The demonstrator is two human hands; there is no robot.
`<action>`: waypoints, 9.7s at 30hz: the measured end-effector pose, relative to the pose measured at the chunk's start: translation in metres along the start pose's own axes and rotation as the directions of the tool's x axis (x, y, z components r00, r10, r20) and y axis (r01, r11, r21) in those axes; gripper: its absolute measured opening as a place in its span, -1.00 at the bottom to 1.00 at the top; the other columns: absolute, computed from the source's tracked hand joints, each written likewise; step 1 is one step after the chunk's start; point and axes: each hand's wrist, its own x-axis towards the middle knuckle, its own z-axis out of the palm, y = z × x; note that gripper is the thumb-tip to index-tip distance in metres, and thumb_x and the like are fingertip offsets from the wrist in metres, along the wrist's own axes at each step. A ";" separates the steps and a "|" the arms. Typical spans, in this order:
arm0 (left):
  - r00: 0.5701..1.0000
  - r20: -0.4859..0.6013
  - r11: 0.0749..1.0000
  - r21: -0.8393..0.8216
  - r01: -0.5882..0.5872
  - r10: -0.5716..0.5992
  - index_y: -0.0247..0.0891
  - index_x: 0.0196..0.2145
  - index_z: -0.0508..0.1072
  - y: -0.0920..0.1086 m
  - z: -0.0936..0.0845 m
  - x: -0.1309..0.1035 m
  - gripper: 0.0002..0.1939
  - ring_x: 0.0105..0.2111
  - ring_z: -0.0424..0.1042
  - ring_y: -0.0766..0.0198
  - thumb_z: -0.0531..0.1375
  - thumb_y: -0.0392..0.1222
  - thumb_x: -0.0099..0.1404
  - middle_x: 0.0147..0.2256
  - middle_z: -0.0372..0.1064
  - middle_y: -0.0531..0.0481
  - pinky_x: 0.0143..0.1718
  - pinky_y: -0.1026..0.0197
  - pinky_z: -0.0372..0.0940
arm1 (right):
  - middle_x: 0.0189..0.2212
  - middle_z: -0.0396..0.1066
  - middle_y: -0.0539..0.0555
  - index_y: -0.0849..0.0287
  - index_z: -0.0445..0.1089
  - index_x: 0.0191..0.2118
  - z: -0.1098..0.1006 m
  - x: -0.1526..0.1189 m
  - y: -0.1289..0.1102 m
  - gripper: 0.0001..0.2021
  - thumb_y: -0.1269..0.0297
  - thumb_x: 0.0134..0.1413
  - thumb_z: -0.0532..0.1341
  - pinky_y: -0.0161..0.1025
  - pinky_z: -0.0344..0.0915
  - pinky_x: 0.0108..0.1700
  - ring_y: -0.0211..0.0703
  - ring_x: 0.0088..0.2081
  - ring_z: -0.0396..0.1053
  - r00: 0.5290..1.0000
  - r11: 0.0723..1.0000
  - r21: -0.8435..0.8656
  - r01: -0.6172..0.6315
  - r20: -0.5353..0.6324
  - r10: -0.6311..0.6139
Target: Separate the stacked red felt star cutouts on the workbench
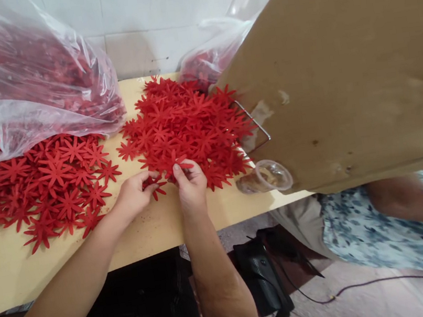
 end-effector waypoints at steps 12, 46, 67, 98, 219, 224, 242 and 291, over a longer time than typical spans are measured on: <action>0.993 -0.121 0.971 -0.238 -0.027 -0.002 -0.29 -0.41 0.41 -0.010 -0.001 0.008 -0.86 -0.44 0.30 0.35 0.07 -0.23 0.13 -0.48 0.38 0.01 -0.36 0.29 0.20 | -0.36 0.41 -0.06 0.06 0.37 -0.43 -0.002 -0.007 0.001 -0.84 0.22 -0.25 0.30 -0.15 0.27 -0.09 -0.27 -0.27 0.36 0.954 1.000 0.013 0.021 0.300 -0.024; 0.983 -0.155 0.941 -0.306 -0.142 0.098 -0.33 -0.18 0.39 0.007 -0.006 0.005 -0.67 -0.25 0.33 0.29 0.11 -0.09 0.14 -0.22 0.36 -0.13 -0.20 0.20 0.26 | -0.49 0.36 -0.11 0.14 0.32 -0.49 0.000 -0.003 -0.001 -0.75 0.21 -0.38 0.35 -0.29 0.29 -0.25 -0.38 -0.43 0.32 0.994 0.999 0.048 -0.002 0.112 -0.003; 0.971 -0.238 0.956 -0.291 -0.041 -0.031 -0.29 -0.52 0.30 -0.003 -0.006 0.010 -0.74 -0.50 0.22 0.40 0.07 -0.04 0.15 -0.57 0.25 0.08 -0.45 0.32 0.15 | -0.30 0.43 -0.03 0.08 0.35 -0.46 -0.002 -0.009 -0.001 -0.84 0.22 -0.26 0.31 -0.12 0.30 -0.10 -0.22 -0.18 0.37 0.961 0.999 -0.009 0.045 0.273 -0.041; 0.888 -0.315 0.942 0.095 -0.323 0.336 -0.29 -0.30 0.41 0.007 -0.001 -0.002 -0.79 -0.24 0.30 0.28 0.07 -0.16 0.18 -0.31 0.33 -0.07 -0.12 0.15 0.20 | -0.61 0.24 -0.09 0.19 0.29 -0.45 -0.002 -0.004 -0.003 -0.73 0.07 -0.18 0.23 -0.38 0.11 -0.53 -0.43 -0.60 0.13 0.980 0.936 -0.302 0.182 0.137 -0.146; 0.982 -0.174 0.923 -0.384 0.003 -0.076 -0.30 -0.59 0.21 0.006 -0.003 0.005 -0.74 -0.61 0.11 0.48 0.21 -0.10 0.01 -0.64 0.15 0.15 -0.56 0.34 0.06 | -0.40 0.43 -0.09 0.07 0.40 -0.42 -0.001 -0.009 -0.006 -0.85 0.24 -0.23 0.30 -0.24 0.32 -0.14 -0.33 -0.33 0.38 0.983 0.990 0.131 -0.052 0.181 0.028; 0.985 -0.139 0.866 -0.499 0.018 -0.101 -0.32 -0.52 0.28 0.007 -0.004 0.006 -0.77 -0.57 0.20 0.45 0.20 -0.10 0.02 -0.57 0.27 0.10 -0.49 0.33 0.14 | -0.27 0.45 -0.05 0.04 0.42 -0.42 -0.003 -0.010 -0.013 -0.88 0.23 -0.20 0.28 -0.14 0.29 -0.06 -0.24 -0.19 0.39 0.951 0.983 0.178 -0.048 0.309 -0.009; 0.998 -0.040 0.777 -0.629 0.015 -0.051 -0.36 -0.37 0.37 0.007 0.000 0.008 -0.87 -0.38 0.33 0.38 0.13 -0.32 0.06 -0.37 0.39 -0.04 -0.21 0.22 0.23 | -0.44 0.40 -0.02 0.15 0.39 -0.43 -0.002 -0.006 -0.003 -0.85 0.22 -0.18 0.26 -0.20 0.30 -0.18 -0.28 -0.35 0.35 0.966 0.948 -0.229 0.220 0.186 -0.179; 0.986 -0.165 0.905 -0.423 -0.044 -0.029 -0.30 -0.52 0.28 0.004 -0.003 0.007 -0.72 -0.50 0.21 0.41 0.11 -0.01 0.10 -0.53 0.26 0.07 -0.40 0.30 0.15 | -0.46 0.46 -0.06 0.12 0.42 -0.45 -0.001 -0.006 -0.005 -0.87 0.25 -0.24 0.30 -0.19 0.34 -0.16 -0.31 -0.40 0.39 0.997 0.996 0.080 0.039 0.061 -0.044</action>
